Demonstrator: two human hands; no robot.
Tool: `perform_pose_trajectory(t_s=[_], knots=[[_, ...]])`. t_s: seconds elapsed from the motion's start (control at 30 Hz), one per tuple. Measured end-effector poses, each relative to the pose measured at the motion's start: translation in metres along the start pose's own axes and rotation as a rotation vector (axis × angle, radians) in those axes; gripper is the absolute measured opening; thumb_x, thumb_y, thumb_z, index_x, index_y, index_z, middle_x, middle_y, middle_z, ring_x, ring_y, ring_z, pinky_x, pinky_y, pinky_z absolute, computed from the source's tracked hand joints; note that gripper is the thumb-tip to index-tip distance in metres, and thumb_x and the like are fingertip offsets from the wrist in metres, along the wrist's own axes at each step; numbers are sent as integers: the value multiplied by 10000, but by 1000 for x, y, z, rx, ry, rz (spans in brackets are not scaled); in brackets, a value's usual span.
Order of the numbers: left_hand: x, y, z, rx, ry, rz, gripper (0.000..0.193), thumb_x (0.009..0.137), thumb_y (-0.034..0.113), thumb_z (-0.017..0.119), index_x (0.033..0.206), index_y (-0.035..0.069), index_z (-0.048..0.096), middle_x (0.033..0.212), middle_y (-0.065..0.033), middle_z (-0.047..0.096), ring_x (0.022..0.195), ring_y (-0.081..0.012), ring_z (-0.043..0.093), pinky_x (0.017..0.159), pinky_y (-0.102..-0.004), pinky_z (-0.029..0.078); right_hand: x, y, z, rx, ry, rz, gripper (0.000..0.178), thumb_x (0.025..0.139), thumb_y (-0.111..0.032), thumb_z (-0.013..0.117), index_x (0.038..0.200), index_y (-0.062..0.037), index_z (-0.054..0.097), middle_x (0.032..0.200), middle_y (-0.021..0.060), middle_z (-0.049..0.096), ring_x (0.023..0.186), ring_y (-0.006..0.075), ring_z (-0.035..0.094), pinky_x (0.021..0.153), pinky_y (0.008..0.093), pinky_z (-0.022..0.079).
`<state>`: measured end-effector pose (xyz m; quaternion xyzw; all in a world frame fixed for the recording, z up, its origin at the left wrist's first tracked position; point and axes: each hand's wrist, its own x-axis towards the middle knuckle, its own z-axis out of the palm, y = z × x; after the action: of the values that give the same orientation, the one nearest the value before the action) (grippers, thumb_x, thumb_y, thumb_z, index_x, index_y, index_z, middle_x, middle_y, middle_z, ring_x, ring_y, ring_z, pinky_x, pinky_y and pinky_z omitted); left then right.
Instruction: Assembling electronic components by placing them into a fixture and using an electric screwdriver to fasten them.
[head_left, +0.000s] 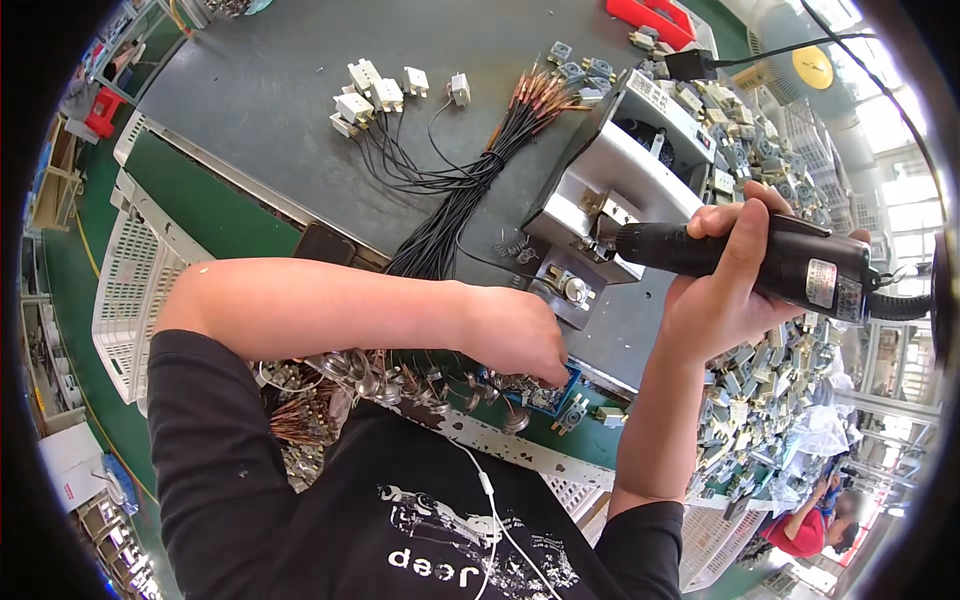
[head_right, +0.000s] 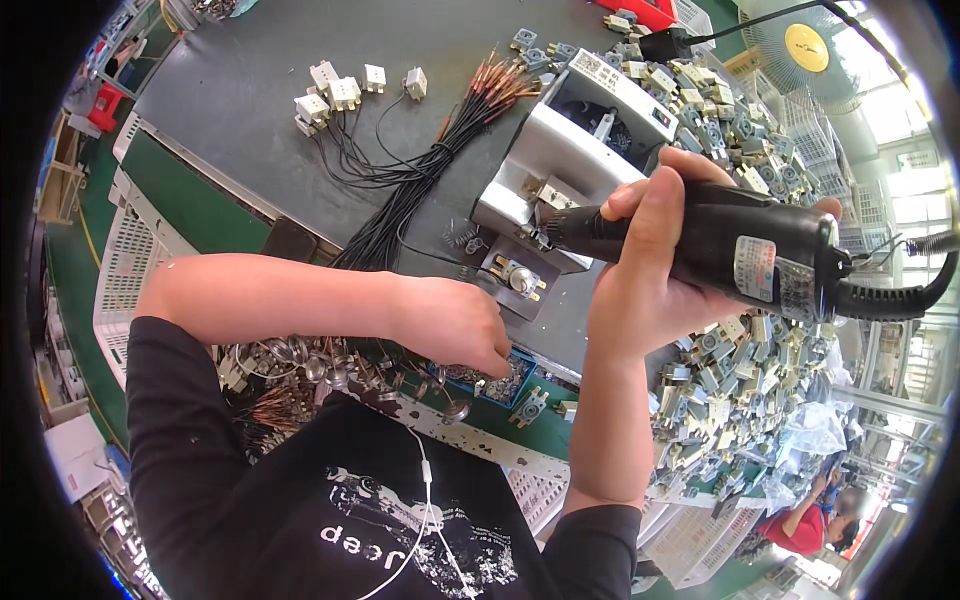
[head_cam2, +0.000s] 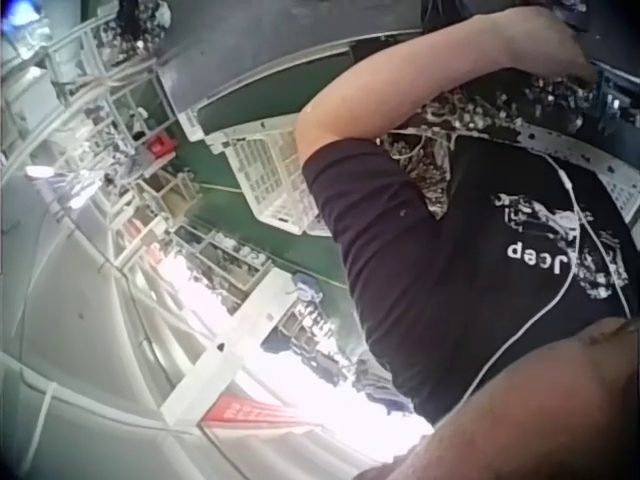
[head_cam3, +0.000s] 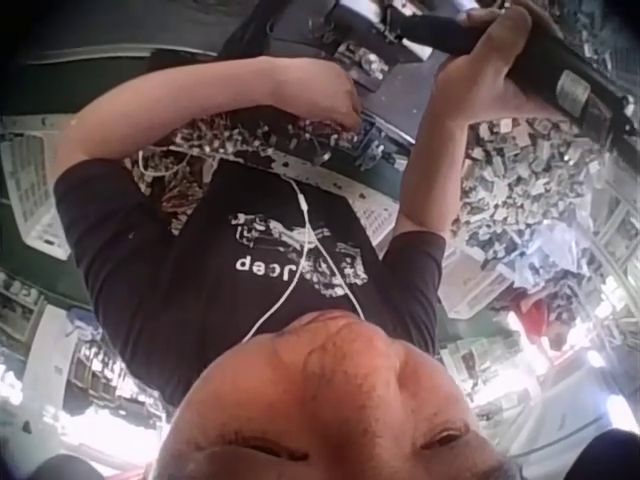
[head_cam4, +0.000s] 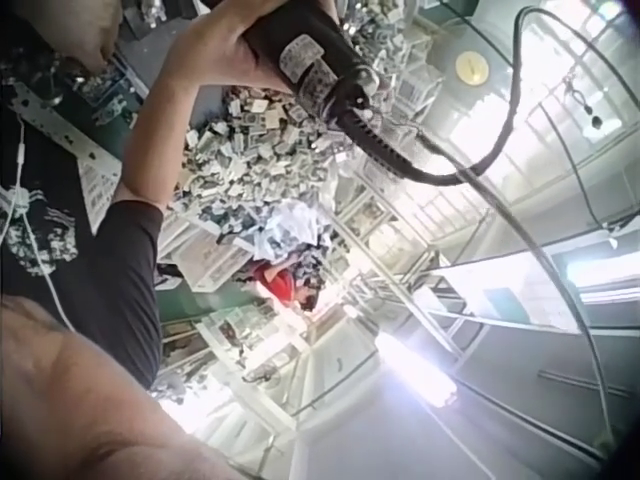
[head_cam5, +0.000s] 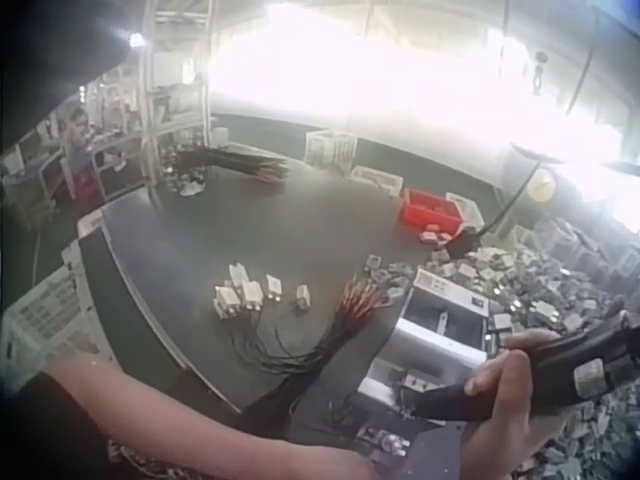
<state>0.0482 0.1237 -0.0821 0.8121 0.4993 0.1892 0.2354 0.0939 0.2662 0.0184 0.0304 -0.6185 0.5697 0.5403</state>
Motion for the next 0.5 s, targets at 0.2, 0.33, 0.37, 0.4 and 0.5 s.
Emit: perform_pose_trajectory(t_s=[0.2, 0.33, 0.37, 0.4, 0.5], knots=[[-3, -7, 4, -1, 179, 106, 107, 866, 151, 609, 940, 124, 681, 922, -75, 635, 902, -306, 672, 712, -452, 532, 0, -3, 2, 9, -19, 5, 865, 964, 31, 610, 1593, -238, 82, 1042, 210, 661, 609, 132, 606, 549, 306, 549], [-2, -5, -3, 5, 28, 39, 207, 842, 109, 608, 1035, 110, 682, 998, -78, 640, 992, -291, 657, 832, -421, 544, 0, -1, 2, 8, -5, 20, 853, 963, 28, 615, 1590, -223, 93, 1039, 210, 662, 611, 131, 607, 548, 308, 550], [-1, -5, -2, 1, 34, 39, 205, 846, 114, 607, 1037, 109, 680, 992, -78, 638, 985, -291, 656, 825, -421, 543, 1, -1, 3, -11, -5, 15, 853, 961, 26, 619, 1589, -212, 95, 1036, 211, 664, 612, 130, 606, 547, 307, 548], [-1, -5, -2, -3, 39, 39, 203, 849, 119, 607, 1039, 108, 679, 986, -77, 636, 978, -291, 656, 819, -421, 542, 2, -1, 5, -31, -5, 10, 852, 959, 24, 623, 1589, -201, 96, 1032, 212, 666, 613, 129, 606, 546, 307, 547], [-5, -5, -2, -40, 128, 65, 193, 859, 135, 610, 1040, 109, 670, 976, -80, 633, 965, -298, 655, 799, -423, 541, 4, -1, 12, -135, -4, 60, 862, 954, 21, 635, 1589, -169, 85, 1025, 217, 668, 615, 136, 608, 545, 307, 540]])
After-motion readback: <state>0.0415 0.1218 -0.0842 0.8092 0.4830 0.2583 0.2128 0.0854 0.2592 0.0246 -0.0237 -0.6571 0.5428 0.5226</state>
